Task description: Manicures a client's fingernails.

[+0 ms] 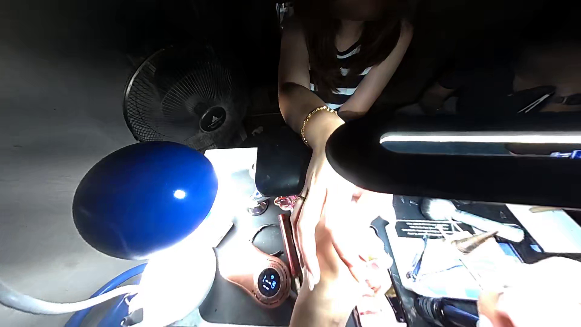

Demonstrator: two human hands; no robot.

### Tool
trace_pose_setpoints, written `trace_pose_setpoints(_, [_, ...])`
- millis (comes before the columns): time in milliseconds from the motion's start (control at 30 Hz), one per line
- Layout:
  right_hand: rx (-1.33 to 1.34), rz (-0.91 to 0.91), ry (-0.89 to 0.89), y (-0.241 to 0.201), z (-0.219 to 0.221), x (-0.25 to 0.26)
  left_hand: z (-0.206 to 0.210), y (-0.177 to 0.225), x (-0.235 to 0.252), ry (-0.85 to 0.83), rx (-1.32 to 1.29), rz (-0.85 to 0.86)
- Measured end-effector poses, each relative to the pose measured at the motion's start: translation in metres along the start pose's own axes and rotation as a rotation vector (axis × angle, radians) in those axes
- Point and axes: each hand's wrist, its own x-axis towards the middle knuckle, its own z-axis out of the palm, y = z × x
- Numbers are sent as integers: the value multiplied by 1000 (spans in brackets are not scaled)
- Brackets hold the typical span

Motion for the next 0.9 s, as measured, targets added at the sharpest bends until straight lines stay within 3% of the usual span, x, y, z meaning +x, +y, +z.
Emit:
trace_pose_setpoints(133, [14, 14, -61, -4, 10, -11, 10, -1, 1, 119, -193, -67])
trace_pose_setpoints(233, [10, 24, -57, -1, 13, -20, 10, -6, 0, 72, -293, -96])
trace_pose_setpoints(467, [-51, 43, -70, 2, 19, -26, 17, -7, -2, 21, -307, -102])
trace_pose_setpoints(633, [-217, -49, -116, 11, 24, -33, 13, -11, -15, -5, -408, -192])
trace_pose_setpoints(800, [-213, -29, -141, 2, 25, -46, 7, -19, -40, 89, -382, -310])
trace_pose_setpoints(900, [-74, 67, -143, -6, 22, -50, 1, -13, -56, 51, -371, -396])
